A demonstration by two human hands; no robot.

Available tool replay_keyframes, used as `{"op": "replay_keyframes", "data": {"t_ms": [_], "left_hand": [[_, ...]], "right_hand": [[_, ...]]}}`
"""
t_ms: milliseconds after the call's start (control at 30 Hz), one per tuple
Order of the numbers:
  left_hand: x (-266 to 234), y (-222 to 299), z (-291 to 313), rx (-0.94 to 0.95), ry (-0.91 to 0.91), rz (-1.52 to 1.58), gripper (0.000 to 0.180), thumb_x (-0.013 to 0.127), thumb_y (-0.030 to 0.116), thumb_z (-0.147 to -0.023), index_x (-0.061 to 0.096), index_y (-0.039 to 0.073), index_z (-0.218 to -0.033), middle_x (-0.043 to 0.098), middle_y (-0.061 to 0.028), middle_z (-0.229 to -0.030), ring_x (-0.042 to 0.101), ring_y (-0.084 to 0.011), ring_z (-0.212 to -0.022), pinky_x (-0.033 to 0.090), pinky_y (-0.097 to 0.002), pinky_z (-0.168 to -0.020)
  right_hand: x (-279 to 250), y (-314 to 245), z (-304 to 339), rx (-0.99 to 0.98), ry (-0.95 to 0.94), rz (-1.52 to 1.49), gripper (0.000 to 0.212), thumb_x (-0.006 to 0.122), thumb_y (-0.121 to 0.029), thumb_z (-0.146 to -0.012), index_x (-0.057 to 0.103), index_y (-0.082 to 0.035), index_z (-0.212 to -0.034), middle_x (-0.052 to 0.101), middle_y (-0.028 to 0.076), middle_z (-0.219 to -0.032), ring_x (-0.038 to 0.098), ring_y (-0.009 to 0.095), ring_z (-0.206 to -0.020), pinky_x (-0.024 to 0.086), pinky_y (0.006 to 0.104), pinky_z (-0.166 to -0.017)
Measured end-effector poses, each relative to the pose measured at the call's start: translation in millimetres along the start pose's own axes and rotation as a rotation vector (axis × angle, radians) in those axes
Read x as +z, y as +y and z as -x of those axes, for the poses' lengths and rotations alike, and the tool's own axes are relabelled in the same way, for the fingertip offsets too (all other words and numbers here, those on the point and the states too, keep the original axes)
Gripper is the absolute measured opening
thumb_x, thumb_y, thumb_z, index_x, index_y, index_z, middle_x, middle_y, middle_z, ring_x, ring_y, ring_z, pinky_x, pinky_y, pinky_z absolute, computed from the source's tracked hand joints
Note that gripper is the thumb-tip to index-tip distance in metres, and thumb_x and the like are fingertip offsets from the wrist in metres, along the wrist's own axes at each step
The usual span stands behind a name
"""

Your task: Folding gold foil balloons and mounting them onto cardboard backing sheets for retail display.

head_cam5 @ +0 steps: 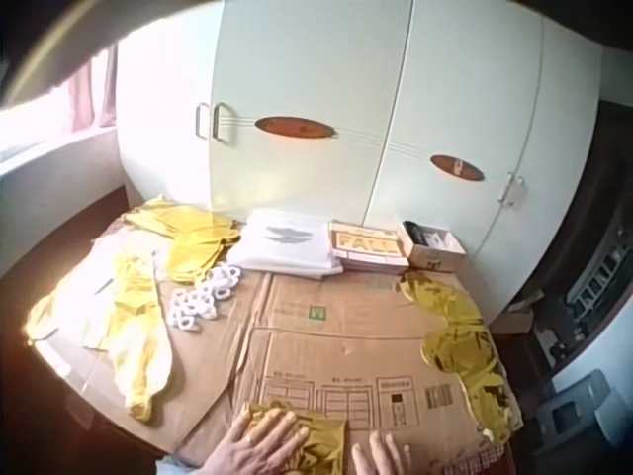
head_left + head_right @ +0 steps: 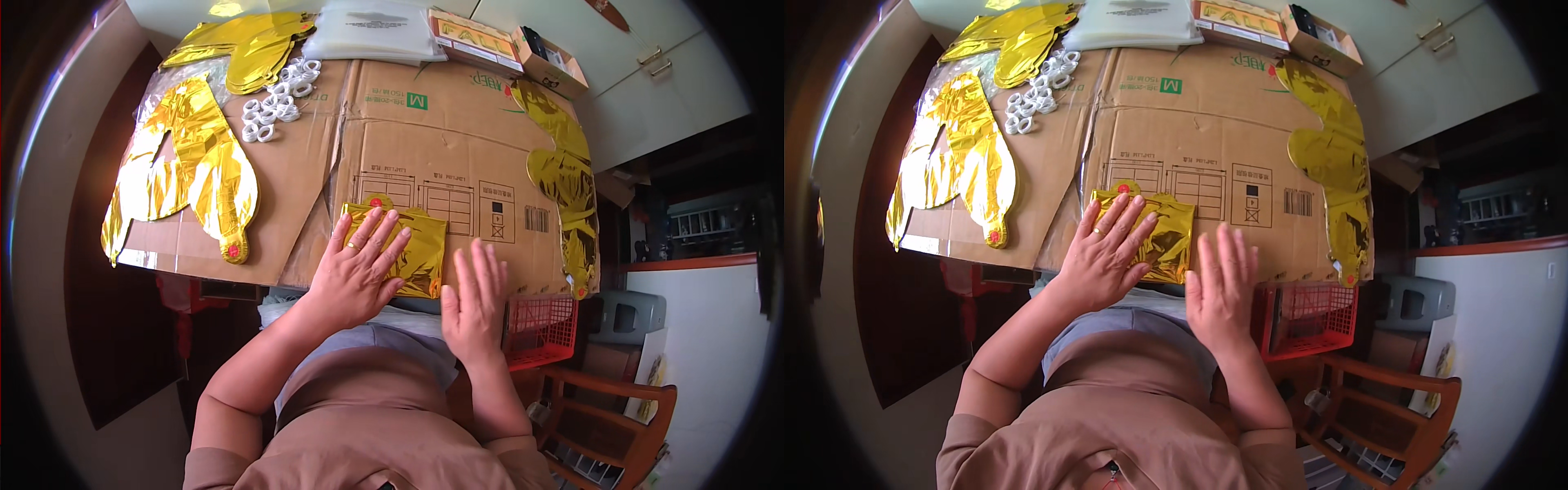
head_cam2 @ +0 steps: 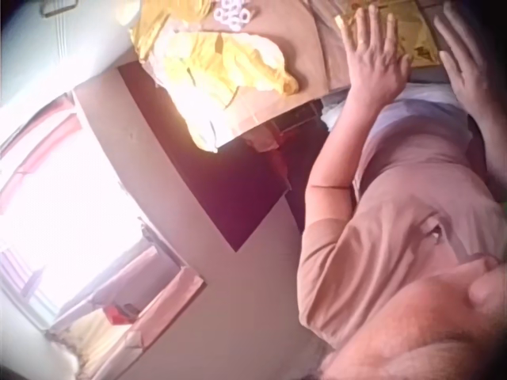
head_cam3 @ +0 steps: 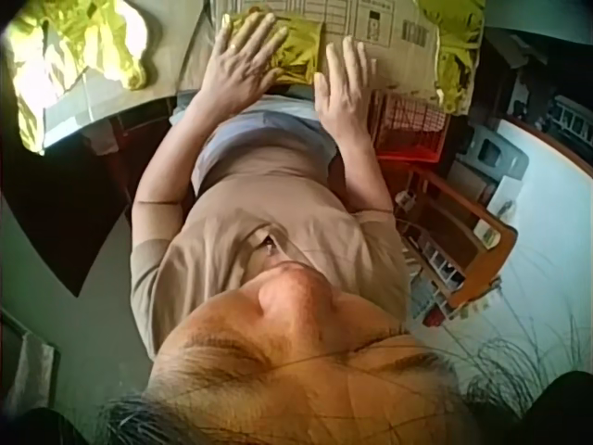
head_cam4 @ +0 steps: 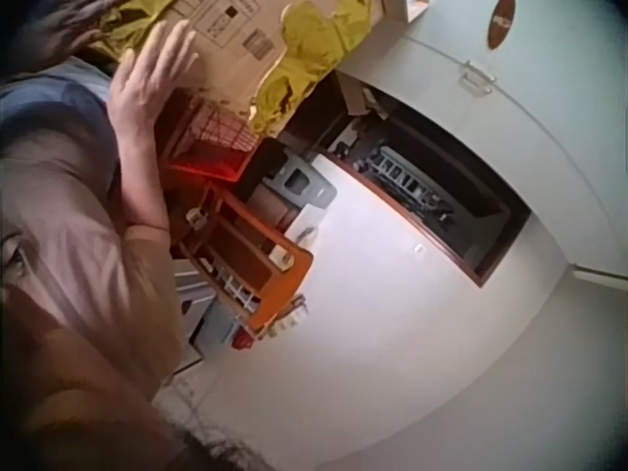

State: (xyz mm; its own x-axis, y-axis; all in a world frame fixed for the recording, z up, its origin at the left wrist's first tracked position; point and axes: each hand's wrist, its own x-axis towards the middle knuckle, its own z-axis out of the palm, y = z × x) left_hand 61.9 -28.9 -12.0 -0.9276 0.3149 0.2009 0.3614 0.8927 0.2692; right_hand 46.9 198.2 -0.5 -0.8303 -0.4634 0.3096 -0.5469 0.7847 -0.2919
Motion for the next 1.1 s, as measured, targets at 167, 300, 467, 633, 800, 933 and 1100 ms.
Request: {"op": "replay_keyframes", "data": {"t_ms": [167, 300, 467, 633, 800, 933, 1100], "left_hand": [[-0.8, 0.2, -1.9, 0.003, 0.005, 0.017, 0.066, 0.056, 0.043, -0.092, 0.042, 0.013, -0.148, 0.033, -0.0155, -0.158, 0.025, -0.0332, -0.149, 0.013, -0.0567, -0.120], [0.7, -0.3, -0.8, 0.002, 0.017, 0.010, 0.066, 0.054, 0.045, -0.093, 0.043, 0.010, -0.148, 0.033, -0.0153, -0.157, 0.025, -0.0338, -0.149, 0.013, -0.0565, -0.120], [2.6, -1.2, 5.2, -0.051, 0.066, -0.013, 0.073, 0.053, 0.052, -0.093, 0.043, 0.003, -0.146, 0.032, -0.0172, -0.158, 0.024, -0.0341, -0.149, 0.013, -0.0547, -0.120], [1.5, -3.5, 10.8, -0.093, 0.069, -0.034, 0.078, 0.051, 0.055, -0.092, 0.039, 0.002, -0.148, 0.031, -0.0185, -0.158, 0.025, -0.0347, -0.148, 0.014, -0.0528, -0.120], [1.0, -2.8, 11.1, -0.094, 0.085, -0.032, 0.079, 0.051, 0.056, -0.092, 0.039, 0.002, -0.148, 0.031, -0.0187, -0.158, 0.026, -0.0355, -0.148, 0.014, -0.0532, -0.120], [3.6, -3.6, 9.9, -0.089, 0.114, -0.044, 0.075, 0.047, 0.052, -0.095, 0.038, 0.000, -0.148, 0.034, -0.0196, -0.156, 0.028, -0.0362, -0.147, 0.015, -0.0515, -0.120], [-0.6, -1.7, 14.9, -0.160, 0.152, 0.093, 0.076, 0.060, 0.042, -0.089, 0.038, 0.000, -0.148, 0.035, -0.0212, -0.155, 0.026, -0.0366, -0.148, 0.015, -0.0509, -0.120]], "right_hand": [[16.6, -20.0, 0.1, -0.116, -0.070, -0.063, 0.062, 0.059, -0.025, -0.094, 0.040, 0.000, -0.147, 0.035, 0.022, -0.154, 0.031, 0.040, -0.144, 0.020, 0.0580, -0.117], [44.8, -21.0, 8.3, -0.179, -0.096, 0.124, 0.075, 0.067, -0.021, -0.087, 0.033, 0.000, -0.151, 0.031, 0.021, -0.157, 0.028, 0.037, -0.147, 0.015, 0.0564, -0.119], [38.4, -21.3, 9.6, -0.172, -0.140, 0.111, 0.077, 0.069, -0.022, -0.085, 0.034, -0.001, -0.150, 0.031, 0.020, -0.157, 0.028, 0.037, -0.146, 0.015, 0.0567, -0.119], [16.5, -29.6, -4.2, -0.172, -0.197, 0.060, 0.073, 0.065, -0.038, -0.088, 0.041, -0.001, -0.146, 0.041, 0.021, -0.150, 0.039, 0.038, -0.138, 0.018, 0.0601, -0.117], [7.4, -27.3, -38.2, -0.219, -0.052, -0.063, 0.054, 0.062, -0.031, -0.092, 0.052, 0.002, -0.134, 0.051, 0.022, -0.137, 0.047, 0.038, -0.129, 0.026, 0.0605, -0.113], [32.1, -31.3, -62.2, -0.245, 0.013, -0.107, 0.046, 0.061, -0.017, -0.091, 0.053, 0.003, -0.132, 0.053, 0.021, -0.134, 0.049, 0.037, -0.126, 0.032, 0.0544, -0.111], [52.2, -25.7, -65.4, -0.269, 0.041, -0.078, 0.042, 0.061, -0.012, -0.087, 0.057, 0.002, -0.127, 0.054, 0.020, -0.131, 0.049, 0.036, -0.123, 0.038, 0.0474, -0.107]]}}
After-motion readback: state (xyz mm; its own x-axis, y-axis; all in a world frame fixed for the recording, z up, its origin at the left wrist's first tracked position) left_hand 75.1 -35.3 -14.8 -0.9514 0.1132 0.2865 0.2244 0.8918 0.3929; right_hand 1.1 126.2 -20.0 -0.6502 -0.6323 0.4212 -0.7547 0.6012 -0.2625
